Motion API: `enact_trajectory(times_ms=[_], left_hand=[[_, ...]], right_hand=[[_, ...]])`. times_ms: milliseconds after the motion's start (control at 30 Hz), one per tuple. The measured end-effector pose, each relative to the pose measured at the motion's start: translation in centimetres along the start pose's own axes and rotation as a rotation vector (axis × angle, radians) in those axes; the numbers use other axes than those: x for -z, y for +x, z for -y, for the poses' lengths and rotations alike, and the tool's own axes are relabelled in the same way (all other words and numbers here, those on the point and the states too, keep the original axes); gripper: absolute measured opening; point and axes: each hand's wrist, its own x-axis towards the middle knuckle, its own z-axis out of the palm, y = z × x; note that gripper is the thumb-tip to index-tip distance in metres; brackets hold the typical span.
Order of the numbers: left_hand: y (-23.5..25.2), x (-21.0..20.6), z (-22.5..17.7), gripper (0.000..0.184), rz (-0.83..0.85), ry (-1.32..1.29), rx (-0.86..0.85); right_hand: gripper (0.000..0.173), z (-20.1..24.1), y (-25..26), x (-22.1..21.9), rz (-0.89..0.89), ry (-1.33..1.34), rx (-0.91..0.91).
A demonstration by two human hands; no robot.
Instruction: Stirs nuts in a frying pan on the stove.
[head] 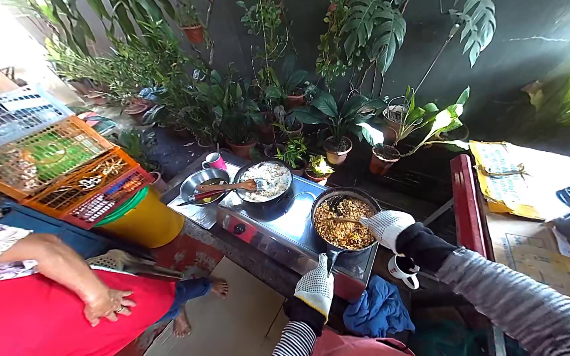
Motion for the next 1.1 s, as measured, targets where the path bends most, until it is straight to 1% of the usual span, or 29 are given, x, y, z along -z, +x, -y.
enact_trajectory(times_ms=[67, 200, 267, 400, 467, 567, 633, 733, 833, 867, 900, 933, 1000, 1033, 1100], left_hand=[[0.0, 0.0, 0.0, 0.064, -0.004, -0.001, 0.000], [0.0, 0.0, -0.1, 0.064, -0.003, 0.017, 0.008], [0.0, 0.2, -0.2, 0.064, -0.002, 0.031, 0.018], [0.1, 0.3, 0.0, 0.066, 0.028, 0.026, -0.004], [0.0, 0.3, 0.0, 0.066, 0.029, 0.029, -0.001], [0.1, 0.2, 0.0, 0.065, 0.013, 0.023, 0.000], [0.1, 0.2, 0.0, 0.065, 0.017, 0.018, 0.006], [0.2, -0.1, 0.2, 0.065, -0.003, 0.012, -0.014], [0.1, -0.2, 0.2, 0.063, -0.031, 0.015, -0.014], [0.1, -0.2, 0.2, 0.063, -0.032, 0.017, -0.014], [0.1, -0.3, 0.3, 0.063, -0.037, 0.016, -0.018], [0.0, -0.4, 0.3, 0.063, -0.044, 0.019, -0.024], [0.0, -0.5, 0.3, 0.063, -0.043, 0.028, -0.025], [-0.1, -0.4, 0.3, 0.063, -0.036, 0.034, -0.021], [0.0, -0.3, 0.3, 0.064, -0.026, 0.042, -0.015]], right_hand=[[0.044, -0.6, -2.5, 0.1, -0.004, -0.018, -0.016], [0.036, -0.3, -6.4, -0.5, 0.061, -0.023, -0.090], [0.042, 0.6, -6.5, -1.8, 0.082, -0.024, -0.121], [0.052, 2.0, -4.1, -3.2, 0.027, 0.125, -0.106], [0.051, 1.5, -1.3, -3.7, -0.037, 0.124, -0.148], [0.050, 0.2, 0.7, -1.4, -0.072, 0.123, -0.162], [0.046, 0.0, 0.8, 0.7, -0.093, 0.100, -0.140], [0.039, 0.2, 2.5, 2.2, -0.124, 0.110, -0.133], [0.039, 1.4, 3.9, 2.5, -0.143, 0.165, -0.140], [0.039, 1.8, 4.1, 2.0, -0.134, 0.174, -0.124], [0.043, 2.0, 4.4, 1.0, -0.127, 0.155, -0.090], [0.048, 2.2, 4.3, 0.0, -0.116, 0.134, -0.054], [0.052, 2.5, 2.2, -1.0, -0.088, 0.135, -0.003], [0.051, 2.4, 0.8, -1.3, -0.082, 0.137, 0.003], [0.046, 2.0, -2.6, -0.8, -0.041, 0.175, -0.045]])
